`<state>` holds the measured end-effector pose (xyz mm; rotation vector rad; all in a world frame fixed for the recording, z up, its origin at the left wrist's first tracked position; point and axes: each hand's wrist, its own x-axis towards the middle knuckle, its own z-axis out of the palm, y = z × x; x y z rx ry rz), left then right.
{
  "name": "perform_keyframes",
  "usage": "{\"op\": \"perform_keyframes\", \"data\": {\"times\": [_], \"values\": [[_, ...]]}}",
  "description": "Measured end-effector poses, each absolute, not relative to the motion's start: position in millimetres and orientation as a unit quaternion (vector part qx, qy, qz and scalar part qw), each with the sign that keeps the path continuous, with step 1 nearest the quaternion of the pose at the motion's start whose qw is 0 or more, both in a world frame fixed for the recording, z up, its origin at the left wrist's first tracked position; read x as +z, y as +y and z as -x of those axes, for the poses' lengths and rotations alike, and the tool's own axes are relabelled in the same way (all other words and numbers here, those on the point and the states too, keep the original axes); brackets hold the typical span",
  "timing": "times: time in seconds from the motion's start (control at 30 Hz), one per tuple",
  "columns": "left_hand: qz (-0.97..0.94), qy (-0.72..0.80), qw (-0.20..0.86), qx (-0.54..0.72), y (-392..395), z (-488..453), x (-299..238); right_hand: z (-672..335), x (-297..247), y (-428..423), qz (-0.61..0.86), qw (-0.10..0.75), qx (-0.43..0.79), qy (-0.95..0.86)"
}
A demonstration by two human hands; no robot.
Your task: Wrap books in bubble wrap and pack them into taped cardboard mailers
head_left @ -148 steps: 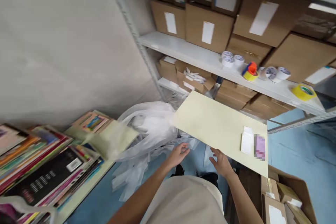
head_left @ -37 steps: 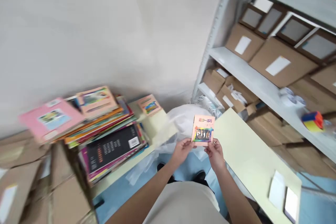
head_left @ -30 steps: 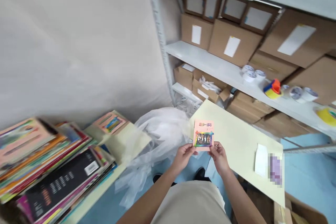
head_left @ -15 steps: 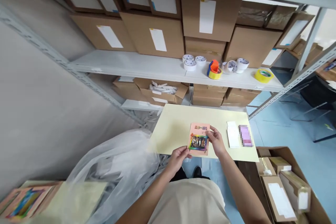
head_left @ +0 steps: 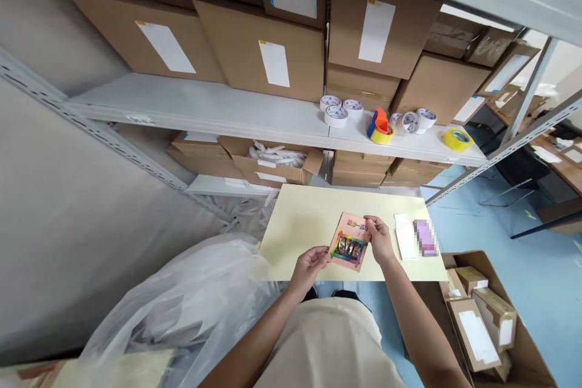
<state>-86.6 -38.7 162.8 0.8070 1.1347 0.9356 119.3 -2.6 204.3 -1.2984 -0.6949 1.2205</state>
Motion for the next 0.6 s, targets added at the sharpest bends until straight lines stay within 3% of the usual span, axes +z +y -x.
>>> {"op": "perform_keyframes", "data": {"times": [0.3, 0.6], "values": [[-0.22, 0.469, 0.74, 0.428, -28, 114, 153, -104, 203, -3, 0.517, 0.561, 0.584, -0.278], [-0.223, 0.384, 0.824, 0.353, -21, 108, 174, -106, 223, 12, 0.44, 0.504, 0.617, -0.415]]}}
